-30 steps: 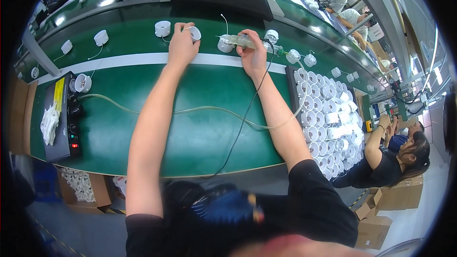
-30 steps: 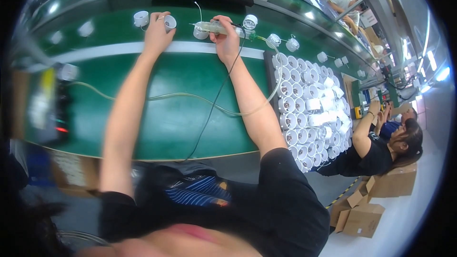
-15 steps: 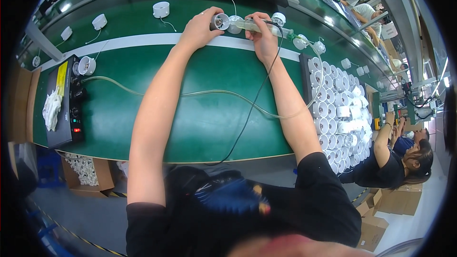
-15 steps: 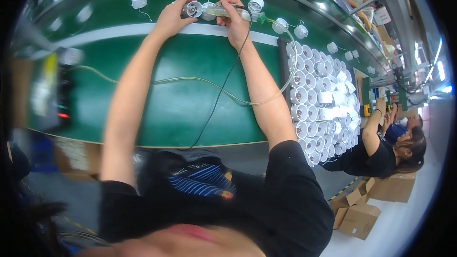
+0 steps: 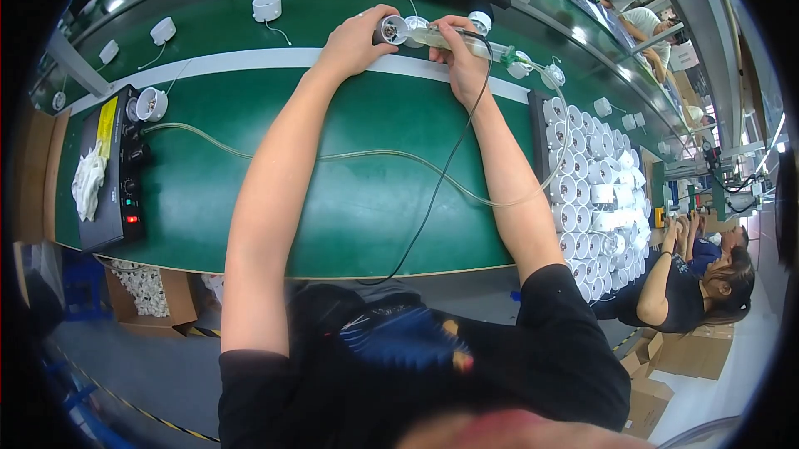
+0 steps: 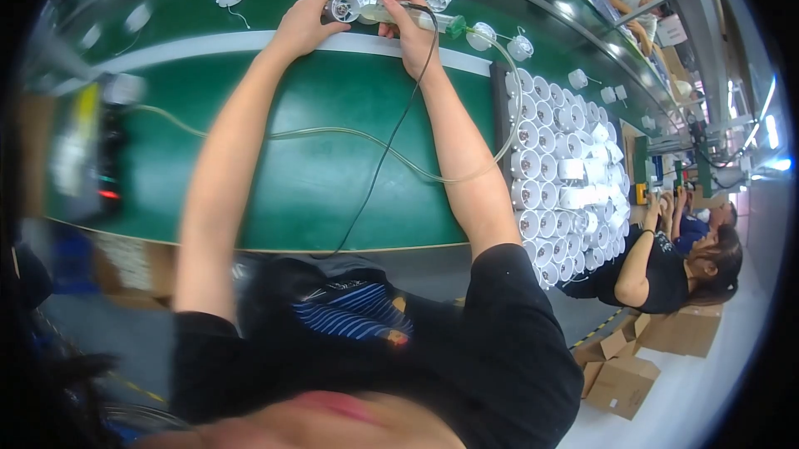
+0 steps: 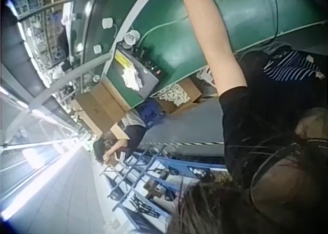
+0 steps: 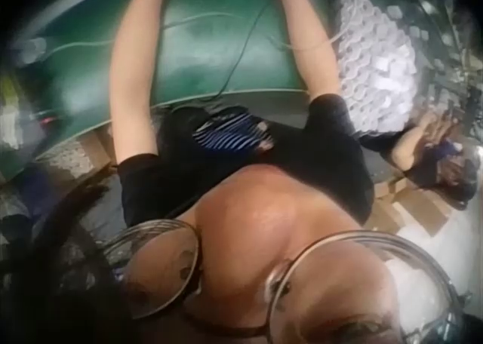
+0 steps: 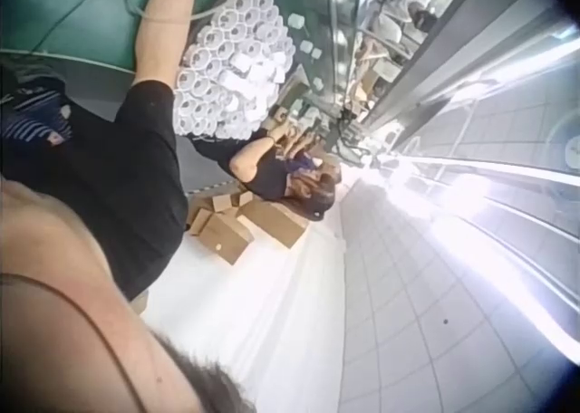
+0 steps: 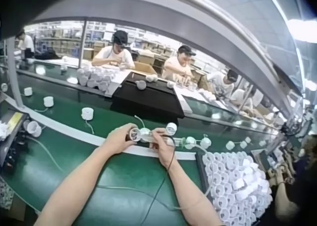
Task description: Assembling small motor components at a factory workbench using specialized assembly tools.
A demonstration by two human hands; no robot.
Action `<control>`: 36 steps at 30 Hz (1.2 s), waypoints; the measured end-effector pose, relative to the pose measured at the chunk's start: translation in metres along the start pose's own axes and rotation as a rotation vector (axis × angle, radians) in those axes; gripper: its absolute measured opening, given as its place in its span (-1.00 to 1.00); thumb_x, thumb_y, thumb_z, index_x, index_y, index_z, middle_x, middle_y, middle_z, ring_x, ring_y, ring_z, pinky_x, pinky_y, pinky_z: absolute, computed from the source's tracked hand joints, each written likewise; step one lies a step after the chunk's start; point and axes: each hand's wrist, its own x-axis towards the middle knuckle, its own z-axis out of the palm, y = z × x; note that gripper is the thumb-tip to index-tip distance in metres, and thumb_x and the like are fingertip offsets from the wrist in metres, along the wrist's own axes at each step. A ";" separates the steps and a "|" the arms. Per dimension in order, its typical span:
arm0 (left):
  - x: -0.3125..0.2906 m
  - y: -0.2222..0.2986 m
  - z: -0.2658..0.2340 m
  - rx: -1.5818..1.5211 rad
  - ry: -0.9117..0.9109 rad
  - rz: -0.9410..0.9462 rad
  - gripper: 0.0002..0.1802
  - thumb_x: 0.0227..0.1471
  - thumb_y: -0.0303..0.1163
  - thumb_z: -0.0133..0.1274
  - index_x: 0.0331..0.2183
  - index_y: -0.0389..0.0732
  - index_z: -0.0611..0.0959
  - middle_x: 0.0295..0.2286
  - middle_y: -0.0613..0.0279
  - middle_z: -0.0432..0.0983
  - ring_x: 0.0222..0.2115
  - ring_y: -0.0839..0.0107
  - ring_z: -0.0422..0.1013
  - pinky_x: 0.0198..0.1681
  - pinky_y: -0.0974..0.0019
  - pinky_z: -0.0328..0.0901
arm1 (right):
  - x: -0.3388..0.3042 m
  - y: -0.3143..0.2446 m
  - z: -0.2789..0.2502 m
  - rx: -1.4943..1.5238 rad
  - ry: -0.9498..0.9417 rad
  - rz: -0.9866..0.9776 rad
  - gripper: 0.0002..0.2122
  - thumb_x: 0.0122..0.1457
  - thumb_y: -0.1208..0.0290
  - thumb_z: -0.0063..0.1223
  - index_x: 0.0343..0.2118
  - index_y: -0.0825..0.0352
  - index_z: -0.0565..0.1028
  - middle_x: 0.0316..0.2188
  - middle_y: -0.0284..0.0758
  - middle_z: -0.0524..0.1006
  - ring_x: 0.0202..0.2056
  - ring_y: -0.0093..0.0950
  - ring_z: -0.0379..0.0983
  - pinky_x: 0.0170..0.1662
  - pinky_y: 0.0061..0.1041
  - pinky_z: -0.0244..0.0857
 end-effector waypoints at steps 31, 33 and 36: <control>-0.003 -0.002 0.005 0.199 0.158 0.178 -0.28 -0.04 -0.31 0.26 0.18 0.05 0.43 0.16 0.10 0.27 -0.04 0.04 0.44 0.00 0.09 0.38 | 0.004 0.002 -0.013 0.428 0.157 0.025 -0.80 0.28 0.27 0.04 -0.17 0.29 0.49 -0.24 -0.27 0.49 -0.39 -0.47 0.31 -0.35 -0.52 0.21; -0.004 -0.005 0.006 0.308 0.089 0.004 -0.28 -0.04 -0.23 0.28 0.18 0.01 0.44 0.08 0.07 0.35 -0.07 0.05 0.45 0.00 0.08 0.38 | 0.003 0.000 -0.011 0.419 0.151 0.024 -0.80 0.28 0.27 0.04 -0.18 0.29 0.49 -0.24 -0.27 0.49 -0.39 -0.47 0.31 -0.35 -0.53 0.21; -0.002 -0.003 0.005 0.194 0.134 0.051 -0.26 -0.06 -0.17 0.30 0.17 -0.05 0.46 -0.01 0.04 0.41 -0.08 0.07 0.44 0.01 0.09 0.37 | 0.000 -0.002 -0.013 0.373 0.124 0.037 -0.81 0.29 0.28 0.03 -0.18 0.29 0.48 -0.24 -0.27 0.49 -0.39 -0.47 0.32 -0.35 -0.52 0.21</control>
